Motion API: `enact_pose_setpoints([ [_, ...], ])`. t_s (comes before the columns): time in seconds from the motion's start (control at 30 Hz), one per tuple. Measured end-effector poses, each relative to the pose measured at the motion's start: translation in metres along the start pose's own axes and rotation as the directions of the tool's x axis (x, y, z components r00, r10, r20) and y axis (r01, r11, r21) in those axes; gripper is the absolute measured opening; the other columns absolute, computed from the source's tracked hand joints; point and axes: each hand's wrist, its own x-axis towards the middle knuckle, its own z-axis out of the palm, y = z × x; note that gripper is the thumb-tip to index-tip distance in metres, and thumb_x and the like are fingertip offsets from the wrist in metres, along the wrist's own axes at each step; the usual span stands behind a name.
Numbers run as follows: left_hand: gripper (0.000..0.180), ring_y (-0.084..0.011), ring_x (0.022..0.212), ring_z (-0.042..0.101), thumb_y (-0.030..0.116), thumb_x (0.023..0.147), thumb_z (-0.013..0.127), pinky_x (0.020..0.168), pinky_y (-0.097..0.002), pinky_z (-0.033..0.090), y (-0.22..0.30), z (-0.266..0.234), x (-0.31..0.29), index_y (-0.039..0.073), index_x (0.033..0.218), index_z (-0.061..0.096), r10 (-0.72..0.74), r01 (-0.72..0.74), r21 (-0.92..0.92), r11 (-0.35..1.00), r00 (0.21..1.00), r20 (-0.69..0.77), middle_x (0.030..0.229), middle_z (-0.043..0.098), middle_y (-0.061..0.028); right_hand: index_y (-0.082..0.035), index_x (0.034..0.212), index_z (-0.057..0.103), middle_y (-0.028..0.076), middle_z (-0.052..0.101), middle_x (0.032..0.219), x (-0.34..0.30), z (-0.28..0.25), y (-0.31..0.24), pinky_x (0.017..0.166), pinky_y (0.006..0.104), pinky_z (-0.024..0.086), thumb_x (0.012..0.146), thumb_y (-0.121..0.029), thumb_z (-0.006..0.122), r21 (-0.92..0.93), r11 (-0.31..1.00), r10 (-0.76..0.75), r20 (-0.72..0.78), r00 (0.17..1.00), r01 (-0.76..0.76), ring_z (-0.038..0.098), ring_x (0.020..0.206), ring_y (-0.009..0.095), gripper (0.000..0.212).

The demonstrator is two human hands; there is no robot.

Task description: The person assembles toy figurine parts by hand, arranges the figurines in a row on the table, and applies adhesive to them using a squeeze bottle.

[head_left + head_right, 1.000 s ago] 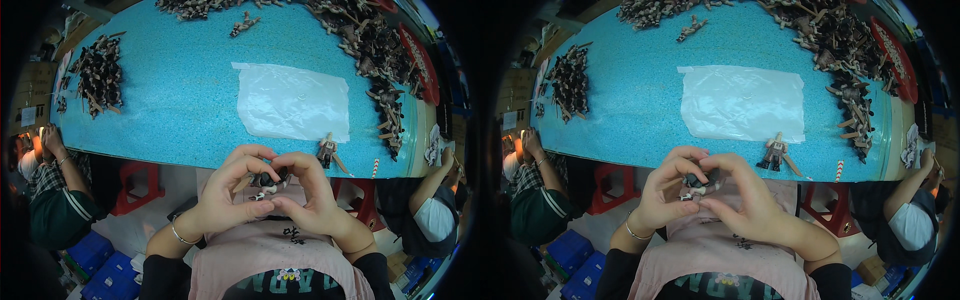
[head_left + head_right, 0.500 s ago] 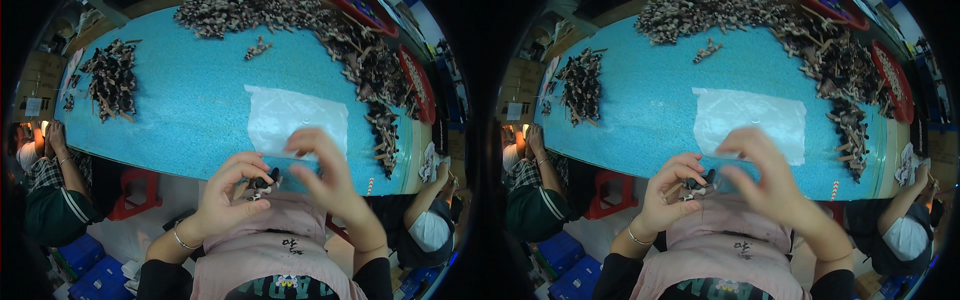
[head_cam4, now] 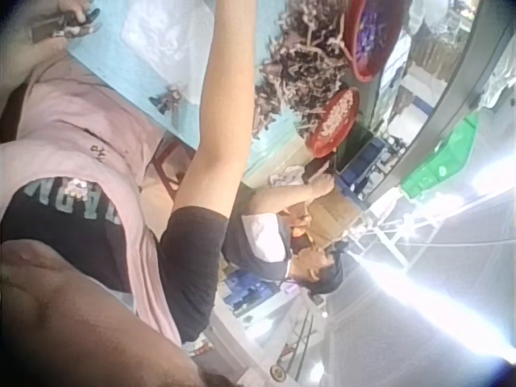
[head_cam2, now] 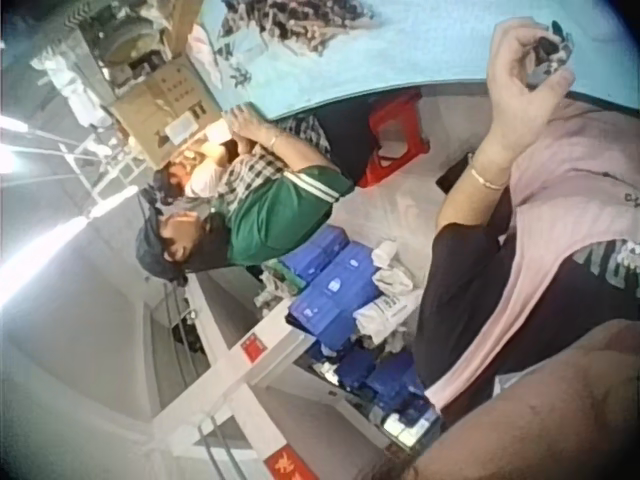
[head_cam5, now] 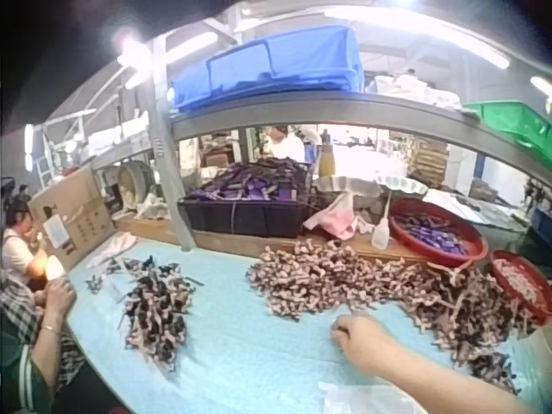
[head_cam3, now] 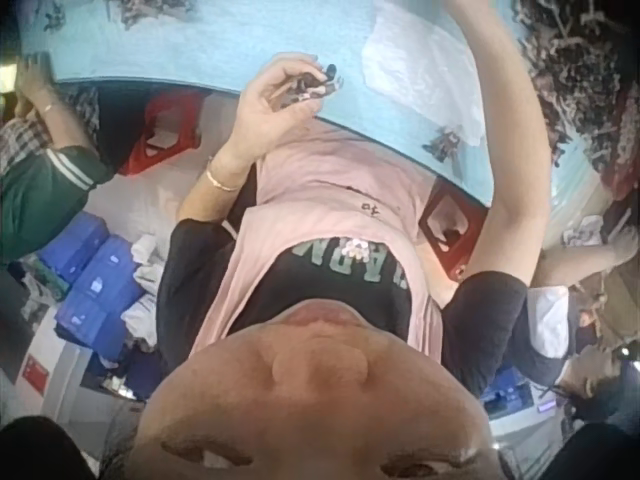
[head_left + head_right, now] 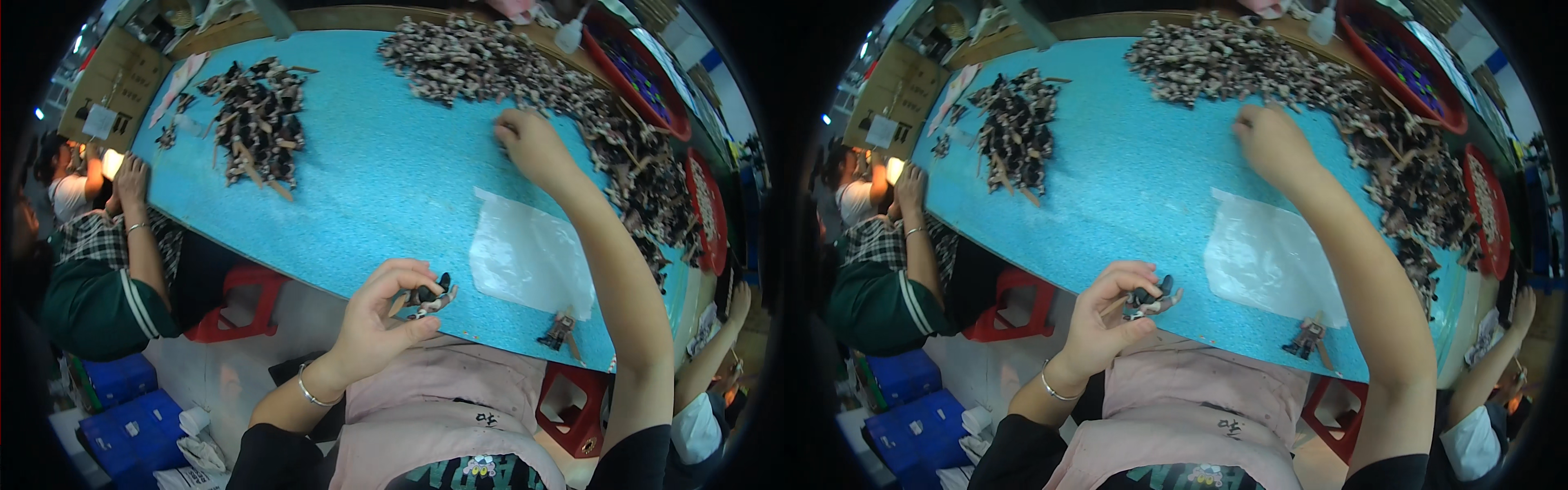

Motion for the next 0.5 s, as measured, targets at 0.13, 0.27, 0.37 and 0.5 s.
enact_pose_setpoints([
  [0.13,0.031,-0.0212,0.12,0.047,0.005,0.08,0.074,0.104,-0.0357,0.037,0.001,-0.011,0.005,0.002,0.108,0.061,0.016,-0.016,-0.009,1.0,1.0,-0.025,0.12,0.049,-0.0113,-0.001,0.102,0.062,0.019,0.063,0.097,-0.003,0.002,0.008,0.078,0.0446,0.048,0.085,-0.009,0.065,-0.11,0.994,-0.036,-0.081,0.996,0.027,0.061,0.092,0.037,0.019],
  [0.27,0.03,-0.0203,0.119,0.048,0.006,0.08,0.073,0.103,-0.0351,0.038,0.005,-0.017,0.011,0.001,0.108,0.061,0.086,-0.085,0.016,0.996,0.994,-0.067,0.119,0.049,-0.0107,0.001,0.098,0.061,0.017,0.064,0.093,-0.013,0.0,0.005,0.074,0.0396,0.049,0.081,-0.001,0.067,0.117,0.987,0.131,-0.161,0.978,-0.113,0.062,0.085,0.031,0.018],
  [0.37,0.031,-0.0208,0.119,0.049,0.006,0.08,0.074,0.102,-0.0351,0.039,0.009,-0.016,0.012,0.001,0.107,0.061,0.098,-0.097,0.031,0.995,0.994,-0.05,0.119,0.049,-0.0103,0.001,0.1,0.061,0.013,0.064,0.088,-0.031,-0.009,0.02,0.07,0.034,0.049,0.083,-0.003,0.067,0.17,0.985,0.022,-0.217,0.976,0.015,0.062,0.079,0.022,0.019],
  [0.5,0.032,-0.0209,0.119,0.049,0.005,0.077,0.075,0.1,-0.0339,0.04,0.011,-0.016,0.015,0.002,0.106,0.062,0.1,-0.09,0.124,0.988,0.992,-0.076,0.119,0.05,-0.0101,-0.001,0.106,0.061,0.0,0.062,0.092,-0.083,-0.036,0.021,0.067,0.0211,0.045,0.089,-0.004,0.06,0.432,0.886,0.192,-0.005,0.981,-0.171,0.056,0.079,0.004,0.017],
])
